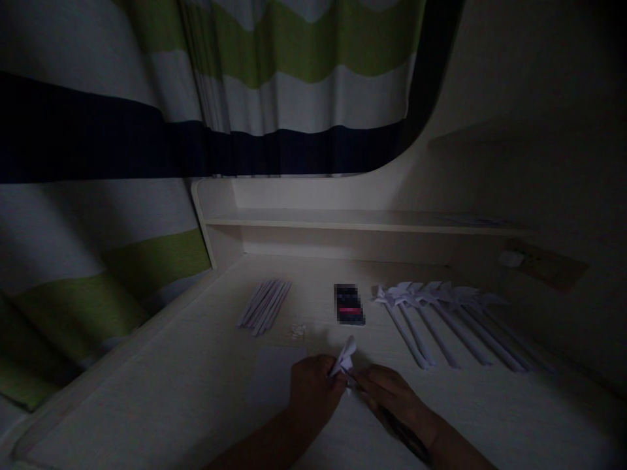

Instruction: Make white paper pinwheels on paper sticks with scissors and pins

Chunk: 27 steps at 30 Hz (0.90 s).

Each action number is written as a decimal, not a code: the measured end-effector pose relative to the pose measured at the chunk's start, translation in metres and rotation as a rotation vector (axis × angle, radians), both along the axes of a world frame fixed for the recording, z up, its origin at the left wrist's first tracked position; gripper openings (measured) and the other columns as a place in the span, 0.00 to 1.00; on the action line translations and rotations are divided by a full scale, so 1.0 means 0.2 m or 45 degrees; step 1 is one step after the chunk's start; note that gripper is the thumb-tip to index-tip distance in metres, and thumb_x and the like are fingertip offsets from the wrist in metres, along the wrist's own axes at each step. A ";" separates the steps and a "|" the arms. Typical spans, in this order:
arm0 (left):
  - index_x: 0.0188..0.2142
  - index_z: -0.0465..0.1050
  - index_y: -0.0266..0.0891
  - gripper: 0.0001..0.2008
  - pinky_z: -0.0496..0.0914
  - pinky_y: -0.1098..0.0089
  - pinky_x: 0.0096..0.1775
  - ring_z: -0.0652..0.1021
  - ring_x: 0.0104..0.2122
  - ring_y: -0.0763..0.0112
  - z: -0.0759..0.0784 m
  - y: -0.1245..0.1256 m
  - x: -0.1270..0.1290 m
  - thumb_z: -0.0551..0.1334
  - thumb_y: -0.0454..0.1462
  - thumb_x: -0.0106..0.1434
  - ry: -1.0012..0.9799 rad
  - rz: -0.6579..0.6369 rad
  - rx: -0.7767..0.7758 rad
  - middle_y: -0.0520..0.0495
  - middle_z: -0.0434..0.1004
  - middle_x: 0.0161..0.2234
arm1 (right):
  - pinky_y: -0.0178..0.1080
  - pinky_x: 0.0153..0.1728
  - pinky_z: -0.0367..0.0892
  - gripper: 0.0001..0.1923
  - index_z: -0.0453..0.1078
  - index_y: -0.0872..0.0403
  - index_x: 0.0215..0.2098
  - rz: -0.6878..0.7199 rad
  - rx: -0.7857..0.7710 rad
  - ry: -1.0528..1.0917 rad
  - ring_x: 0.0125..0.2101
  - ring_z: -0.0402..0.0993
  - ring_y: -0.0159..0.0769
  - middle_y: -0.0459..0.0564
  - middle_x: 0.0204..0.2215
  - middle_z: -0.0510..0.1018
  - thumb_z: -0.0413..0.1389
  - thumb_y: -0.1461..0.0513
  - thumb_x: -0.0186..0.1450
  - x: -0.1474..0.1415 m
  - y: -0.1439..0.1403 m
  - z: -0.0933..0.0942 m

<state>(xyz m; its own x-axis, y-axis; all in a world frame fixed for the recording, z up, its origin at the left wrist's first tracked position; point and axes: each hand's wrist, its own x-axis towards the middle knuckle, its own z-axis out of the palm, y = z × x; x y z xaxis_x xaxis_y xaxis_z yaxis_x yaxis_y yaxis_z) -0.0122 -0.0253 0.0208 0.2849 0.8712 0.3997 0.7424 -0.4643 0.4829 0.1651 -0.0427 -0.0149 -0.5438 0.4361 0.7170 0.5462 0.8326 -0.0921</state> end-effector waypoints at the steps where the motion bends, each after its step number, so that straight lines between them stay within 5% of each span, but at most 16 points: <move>1: 0.20 0.68 0.36 0.06 0.59 0.75 0.24 0.71 0.20 0.74 -0.01 0.00 0.00 0.55 0.34 0.50 -0.018 -0.003 0.041 0.51 0.71 0.18 | 0.35 0.31 0.68 0.16 0.63 0.53 0.47 -0.039 -0.024 0.134 0.29 0.72 0.35 0.51 0.29 0.76 0.47 0.66 0.61 -0.02 -0.01 -0.01; 4: 0.20 0.68 0.36 0.05 0.60 0.75 0.24 0.70 0.19 0.75 -0.03 0.00 0.00 0.55 0.32 0.48 -0.092 0.011 0.230 0.51 0.71 0.17 | 0.33 0.26 0.67 0.10 0.70 0.54 0.32 -0.141 -0.395 0.502 0.25 0.70 0.32 0.50 0.24 0.73 0.47 0.63 0.62 -0.11 -0.04 0.00; 7: 0.19 0.67 0.36 0.05 0.61 0.76 0.23 0.69 0.18 0.75 -0.05 0.01 0.00 0.55 0.30 0.48 -0.178 0.000 0.455 0.51 0.70 0.16 | 0.32 0.25 0.64 0.19 0.65 0.55 0.15 -0.135 -0.765 0.815 0.21 0.66 0.30 0.46 0.18 0.67 0.46 0.59 0.62 -0.17 -0.08 0.05; 12: 0.22 0.68 0.36 0.06 0.64 0.75 0.25 0.71 0.20 0.74 -0.07 0.03 0.00 0.54 0.28 0.48 -0.235 -0.069 0.708 0.50 0.71 0.18 | 0.34 0.33 0.62 0.21 0.66 0.55 0.18 -0.215 -1.013 1.018 0.26 0.68 0.32 0.47 0.18 0.69 0.43 0.58 0.64 -0.22 -0.11 0.11; 16: 0.22 0.69 0.36 0.06 0.64 0.75 0.25 0.71 0.20 0.74 -0.07 0.03 0.01 0.54 0.29 0.47 -0.191 -0.053 0.672 0.50 0.71 0.18 | 0.32 0.28 0.64 0.19 0.67 0.55 0.18 -0.155 -0.783 0.774 0.23 0.68 0.30 0.47 0.19 0.70 0.45 0.59 0.63 -0.17 -0.07 0.03; 18: 0.21 0.68 0.37 0.06 0.63 0.75 0.25 0.71 0.19 0.74 -0.07 0.02 0.01 0.54 0.29 0.47 -0.162 -0.005 0.539 0.50 0.71 0.18 | 0.33 0.30 0.66 0.11 0.70 0.55 0.33 -0.056 -0.573 0.491 0.28 0.70 0.32 0.50 0.27 0.74 0.46 0.63 0.62 -0.10 -0.04 -0.02; 20: 0.20 0.69 0.37 0.05 0.63 0.75 0.24 0.71 0.19 0.74 -0.05 0.01 0.01 0.54 0.31 0.47 -0.119 0.014 0.391 0.51 0.72 0.18 | 0.36 0.36 0.67 0.15 0.64 0.54 0.47 0.026 -0.304 0.226 0.35 0.70 0.35 0.53 0.35 0.74 0.47 0.64 0.62 -0.02 -0.01 -0.04; 23: 0.19 0.68 0.37 0.05 0.62 0.75 0.23 0.71 0.19 0.74 -0.03 0.00 0.01 0.55 0.32 0.47 -0.047 0.026 0.223 0.51 0.71 0.17 | 0.39 0.40 0.66 0.20 0.57 0.53 0.53 0.045 -0.160 -0.088 0.36 0.71 0.36 0.53 0.36 0.75 0.46 0.66 0.62 0.06 0.02 -0.02; 27: 0.18 0.68 0.37 0.06 0.61 0.75 0.23 0.71 0.18 0.74 -0.01 -0.01 0.01 0.55 0.32 0.48 -0.001 0.034 0.191 0.51 0.71 0.17 | 0.37 0.36 0.68 0.19 0.59 0.54 0.52 0.029 -0.062 -0.042 0.31 0.72 0.35 0.51 0.32 0.77 0.47 0.66 0.62 0.02 0.01 0.00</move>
<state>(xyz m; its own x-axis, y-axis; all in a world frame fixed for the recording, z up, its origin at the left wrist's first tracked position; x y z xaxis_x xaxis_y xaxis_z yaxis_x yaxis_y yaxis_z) -0.0108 -0.0268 0.0183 0.2619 0.8090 0.5263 0.7551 -0.5114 0.4102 0.1700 -0.0416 -0.0155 -0.5770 0.4575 0.6766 0.5307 0.8397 -0.1152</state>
